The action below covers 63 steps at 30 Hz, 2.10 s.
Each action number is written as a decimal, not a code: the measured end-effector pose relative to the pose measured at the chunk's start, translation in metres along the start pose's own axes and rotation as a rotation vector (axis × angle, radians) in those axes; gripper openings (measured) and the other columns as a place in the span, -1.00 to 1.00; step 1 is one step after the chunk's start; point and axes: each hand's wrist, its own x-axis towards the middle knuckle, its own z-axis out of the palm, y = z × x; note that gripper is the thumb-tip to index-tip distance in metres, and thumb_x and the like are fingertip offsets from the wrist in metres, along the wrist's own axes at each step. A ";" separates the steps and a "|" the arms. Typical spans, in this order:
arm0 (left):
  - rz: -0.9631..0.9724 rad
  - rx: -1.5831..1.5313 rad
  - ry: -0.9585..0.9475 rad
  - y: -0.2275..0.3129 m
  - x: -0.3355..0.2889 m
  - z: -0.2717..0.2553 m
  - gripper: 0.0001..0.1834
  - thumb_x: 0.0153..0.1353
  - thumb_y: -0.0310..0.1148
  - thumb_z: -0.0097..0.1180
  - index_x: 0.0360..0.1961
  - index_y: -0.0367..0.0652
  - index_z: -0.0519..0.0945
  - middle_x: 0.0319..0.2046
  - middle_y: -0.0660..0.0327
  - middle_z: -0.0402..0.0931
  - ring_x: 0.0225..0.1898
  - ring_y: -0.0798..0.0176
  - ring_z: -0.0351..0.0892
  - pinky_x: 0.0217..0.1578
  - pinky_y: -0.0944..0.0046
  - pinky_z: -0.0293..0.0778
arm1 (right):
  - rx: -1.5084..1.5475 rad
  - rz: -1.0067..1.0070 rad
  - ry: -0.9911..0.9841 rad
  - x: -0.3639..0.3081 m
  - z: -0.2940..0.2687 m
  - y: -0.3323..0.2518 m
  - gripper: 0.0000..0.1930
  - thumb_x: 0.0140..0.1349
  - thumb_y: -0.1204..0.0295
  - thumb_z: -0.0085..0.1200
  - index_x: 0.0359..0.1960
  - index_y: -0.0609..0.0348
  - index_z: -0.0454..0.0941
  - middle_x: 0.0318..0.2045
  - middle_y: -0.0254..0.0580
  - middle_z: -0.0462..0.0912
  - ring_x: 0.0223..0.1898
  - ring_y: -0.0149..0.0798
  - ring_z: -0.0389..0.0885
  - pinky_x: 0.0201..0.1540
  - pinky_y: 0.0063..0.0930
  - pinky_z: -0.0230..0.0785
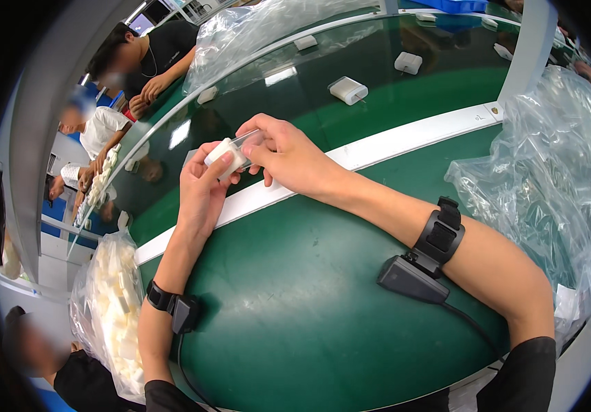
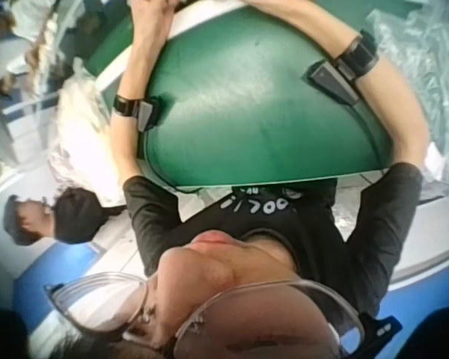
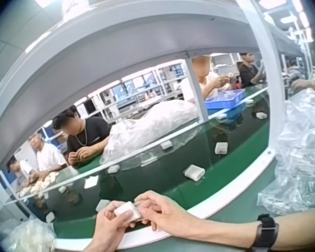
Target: Assembling small white plastic components and placing them into clear plastic containers on a factory conveyor belt.
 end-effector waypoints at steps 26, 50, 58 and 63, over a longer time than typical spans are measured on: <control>0.048 0.114 0.043 0.003 0.000 0.004 -0.66 0.37 -0.32 0.16 0.02 -0.35 0.47 -0.24 0.08 0.60 -0.41 0.26 0.67 -0.43 0.40 0.53 | -0.107 -0.055 -0.017 -0.004 0.000 -0.004 -0.69 0.37 0.51 0.02 0.11 0.32 0.38 -0.22 -0.16 0.59 -0.26 -0.40 0.56 -0.41 -0.56 0.45; 0.287 0.194 -0.027 0.000 -0.004 0.002 -0.61 0.21 -0.63 0.23 0.08 -0.26 0.54 0.10 0.14 0.41 0.00 0.25 0.57 -0.06 0.30 0.60 | -0.394 -0.303 0.091 0.000 0.001 0.007 -0.53 0.31 0.44 0.17 0.22 0.23 0.34 -0.06 -0.08 0.58 -0.20 -0.27 0.63 -0.18 -0.43 0.50; 0.296 0.101 0.009 0.004 -0.005 0.007 -0.48 0.21 -0.56 0.24 0.21 -0.34 0.43 0.12 0.11 0.42 0.08 0.27 0.52 -0.01 0.28 0.55 | -0.164 -0.139 0.024 -0.003 0.001 -0.005 -0.52 0.32 0.53 0.09 0.26 0.26 0.26 -0.08 -0.02 0.59 -0.26 -0.31 0.64 -0.20 -0.47 0.52; 0.196 0.216 -0.013 0.005 -0.005 -0.001 -0.49 0.23 -0.52 0.24 0.20 -0.36 0.43 0.08 0.07 0.43 -0.17 0.30 0.61 -0.27 0.37 0.57 | -0.151 -0.189 0.012 -0.004 0.003 -0.009 -0.56 0.33 0.59 0.04 0.23 0.26 0.29 -0.04 -0.05 0.60 -0.23 -0.32 0.65 -0.15 -0.47 0.55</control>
